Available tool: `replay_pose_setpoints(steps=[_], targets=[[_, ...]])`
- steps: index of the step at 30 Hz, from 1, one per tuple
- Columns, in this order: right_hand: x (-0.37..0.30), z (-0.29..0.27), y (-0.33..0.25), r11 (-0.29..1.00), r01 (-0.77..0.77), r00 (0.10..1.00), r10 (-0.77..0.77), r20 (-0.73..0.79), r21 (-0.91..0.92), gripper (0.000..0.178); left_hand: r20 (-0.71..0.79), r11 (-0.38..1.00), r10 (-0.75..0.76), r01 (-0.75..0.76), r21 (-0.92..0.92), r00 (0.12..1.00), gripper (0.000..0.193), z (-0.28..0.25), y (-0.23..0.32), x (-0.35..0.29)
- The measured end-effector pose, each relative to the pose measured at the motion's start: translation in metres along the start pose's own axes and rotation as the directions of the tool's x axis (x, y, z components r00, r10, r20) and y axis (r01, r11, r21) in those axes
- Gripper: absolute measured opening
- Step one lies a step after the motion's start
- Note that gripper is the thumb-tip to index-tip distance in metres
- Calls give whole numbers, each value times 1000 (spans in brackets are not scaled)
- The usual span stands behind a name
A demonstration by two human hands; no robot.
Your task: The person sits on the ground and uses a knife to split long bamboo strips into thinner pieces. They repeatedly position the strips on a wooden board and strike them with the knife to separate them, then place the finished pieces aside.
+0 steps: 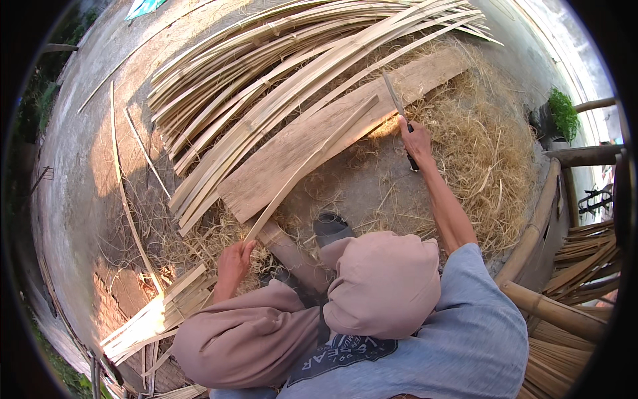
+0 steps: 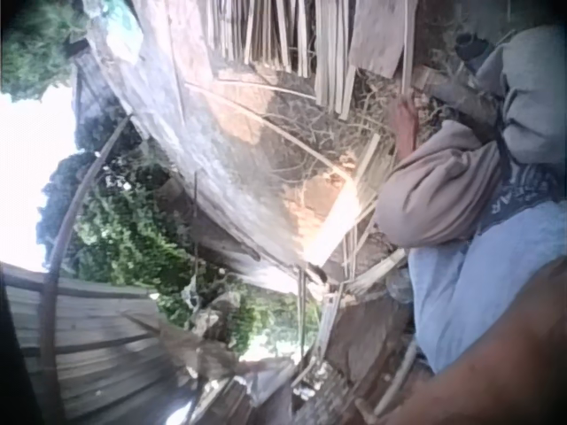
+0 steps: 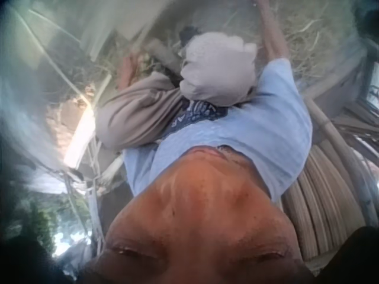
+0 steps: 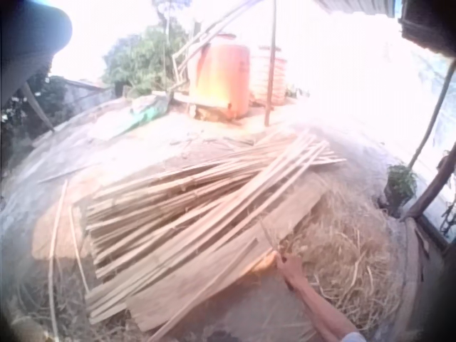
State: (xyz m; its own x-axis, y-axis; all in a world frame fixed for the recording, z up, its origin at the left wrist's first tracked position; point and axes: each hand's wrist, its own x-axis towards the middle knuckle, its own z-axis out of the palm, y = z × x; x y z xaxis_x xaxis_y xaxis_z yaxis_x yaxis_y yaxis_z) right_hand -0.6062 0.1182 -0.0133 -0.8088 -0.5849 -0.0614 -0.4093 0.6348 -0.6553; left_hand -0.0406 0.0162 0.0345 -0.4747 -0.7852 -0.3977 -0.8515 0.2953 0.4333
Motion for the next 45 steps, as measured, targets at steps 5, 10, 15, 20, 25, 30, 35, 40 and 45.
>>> replay_pose_setpoints(steps=[5, 10, 15, 20, 25, 30, 35, 40, 45], targets=[[-65, 18, -21, 867, 481, 863, -441, 246, -132, 67, -60, 998, 55, -53, 39, 997, 41, 0, -8, -9], [-9, 3, 14, 870, -274, 960, 273, 61, 410, 66, -158, 987, 112, -128, -101, 981, 27, 10, 4, -10], [-42, 19, -26, 182, -258, 898, 406, 166, 949, 68, -246, 938, 269, -311, -153, 931, 50, 11, 23, 5], [-98, 53, -27, 606, -318, 928, 358, 106, 729, 61, -219, 970, 238, -223, 94, 946, 49, 18, 29, 13], [-202, 74, -45, 982, 152, 922, -183, 342, 114, 56, -207, 983, 165, -143, 116, 964, 40, 21, 37, 16], [-247, 60, -58, 891, 452, 801, -387, 456, -38, 55, -166, 987, 142, -152, -49, 976, 39, 26, 31, 21], [-99, 19, 4, 997, 48, 998, -51, -36, -57, 65, -184, 972, 146, -175, -157, 972, 39, 33, 34, 23], [-98, 18, -26, 989, 149, 975, -146, 168, -2, 62, -87, 990, 16, -28, -136, 996, 39, 21, 37, 21], [-145, 42, -33, 920, 391, 894, -377, 241, -10, 60, -74, 976, 25, -41, -214, 997, 39, 20, 28, 13]])
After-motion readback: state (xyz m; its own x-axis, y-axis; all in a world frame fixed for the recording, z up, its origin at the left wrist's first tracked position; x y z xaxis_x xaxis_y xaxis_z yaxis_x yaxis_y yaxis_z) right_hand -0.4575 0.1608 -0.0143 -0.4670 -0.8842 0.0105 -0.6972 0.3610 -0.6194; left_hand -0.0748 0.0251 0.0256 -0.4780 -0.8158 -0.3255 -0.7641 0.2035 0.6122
